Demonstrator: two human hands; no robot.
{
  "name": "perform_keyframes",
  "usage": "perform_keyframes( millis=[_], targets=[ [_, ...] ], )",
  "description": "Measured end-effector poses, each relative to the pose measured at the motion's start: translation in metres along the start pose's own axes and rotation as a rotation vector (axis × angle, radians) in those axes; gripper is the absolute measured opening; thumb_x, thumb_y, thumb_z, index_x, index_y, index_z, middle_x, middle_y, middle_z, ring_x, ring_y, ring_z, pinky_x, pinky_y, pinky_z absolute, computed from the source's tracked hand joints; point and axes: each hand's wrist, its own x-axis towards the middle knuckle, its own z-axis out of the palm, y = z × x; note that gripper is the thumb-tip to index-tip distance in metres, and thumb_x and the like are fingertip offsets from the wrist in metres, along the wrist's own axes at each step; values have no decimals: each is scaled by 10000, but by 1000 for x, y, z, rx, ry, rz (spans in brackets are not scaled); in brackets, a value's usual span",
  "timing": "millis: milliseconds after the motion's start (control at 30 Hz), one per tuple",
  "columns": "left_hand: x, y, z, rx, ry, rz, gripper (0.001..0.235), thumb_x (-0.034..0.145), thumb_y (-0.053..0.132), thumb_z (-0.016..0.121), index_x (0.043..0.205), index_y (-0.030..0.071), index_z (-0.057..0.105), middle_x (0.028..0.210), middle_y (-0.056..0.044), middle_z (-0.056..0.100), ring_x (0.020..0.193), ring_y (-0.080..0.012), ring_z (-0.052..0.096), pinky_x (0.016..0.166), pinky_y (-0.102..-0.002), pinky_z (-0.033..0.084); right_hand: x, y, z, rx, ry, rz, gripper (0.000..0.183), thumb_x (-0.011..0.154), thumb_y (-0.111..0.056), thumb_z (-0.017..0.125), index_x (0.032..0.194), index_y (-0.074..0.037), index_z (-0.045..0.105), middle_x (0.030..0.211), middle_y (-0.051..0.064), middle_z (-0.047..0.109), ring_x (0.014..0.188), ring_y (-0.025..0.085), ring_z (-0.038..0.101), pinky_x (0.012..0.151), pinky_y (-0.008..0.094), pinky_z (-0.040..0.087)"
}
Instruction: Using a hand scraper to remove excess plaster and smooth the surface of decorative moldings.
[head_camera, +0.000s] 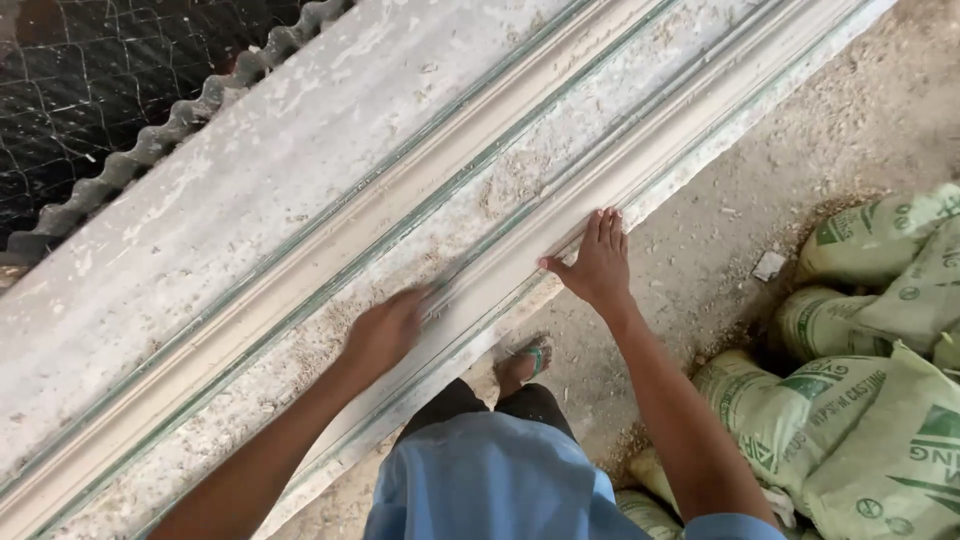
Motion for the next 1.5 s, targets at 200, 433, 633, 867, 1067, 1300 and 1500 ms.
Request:
perform_keyframes(
  millis=[200, 433, 633, 867, 1067, 1300, 1500],
  targets=[
    [-45, -27, 15, -208, 98, -531, 431, 1021, 305, 515, 1433, 202, 584, 1256, -142, 735, 1136, -357, 710, 955, -491, 597, 6, -1, 9, 60, 40, 6, 1285, 768, -637, 787, 1591, 125, 160, 1659, 349, 164, 1575, 452, 110, 1278, 541, 157],
    [184, 72, 45, -303, 146, -172, 409, 1037, 227, 533, 1423, 99, 577, 1266, -217, 695, 1198, -446, 648, 1017, -604, 502, 10, 2, 7, -83, 4, 33, 1322, 767, -776, 692, 1600, 108, 170, 1671, 325, 178, 1579, 427, 148, 1282, 502, 179],
    [234, 102, 54, -202, 137, -50, 406, 1063, 239, 460, 1449, 152, 551, 1282, -211, 682, 1156, -456, 667, 932, -629, 538, 12, 3, 2, -142, -40, 39, 1227, 823, -718, 684, 1617, 63, 170, 1685, 277, 186, 1589, 379, 143, 1295, 472, 142],
    [34, -48, 58, 475, 59, 214, 858, 854, -53, 623, 1589, 216, 271, 1572, -94, 444, 513, -220, 653, 276, -300, 519, 31, 46, 55, -207, 176, -187, 1299, 857, -869, 509, 1578, 142, 129, 1629, 360, 204, 1542, 485, 142, 1259, 538, 151],
    [54, -21, 54, 606, -176, 92, 758, 855, -32, 594, 1521, 205, 320, 1576, -41, 320, 529, -309, 627, 316, -434, 520, 36, 41, 55, -360, 10, -125, 1301, 897, -921, 337, 1570, 155, 54, 1637, 376, 107, 1541, 489, 76, 1259, 527, 78],
    [337, 153, 69, 473, 260, 365, 222, 983, 148, 505, 1126, 192, 669, 1006, -10, 669, 738, -252, 770, 649, -523, 620, 22, 25, 31, -189, 104, -115, 1274, 750, -763, 731, 1528, 148, 298, 1567, 367, 358, 1519, 479, 277, 1269, 523, 179],
    [250, 132, 16, 185, 137, 247, 377, 1048, 234, 464, 1392, 157, 596, 1280, -152, 680, 1108, -426, 701, 906, -616, 547, 24, 28, 33, -155, 93, -138, 1248, 798, -766, 654, 1550, 148, 260, 1598, 368, 299, 1534, 476, 236, 1276, 523, 152]
  ],
)
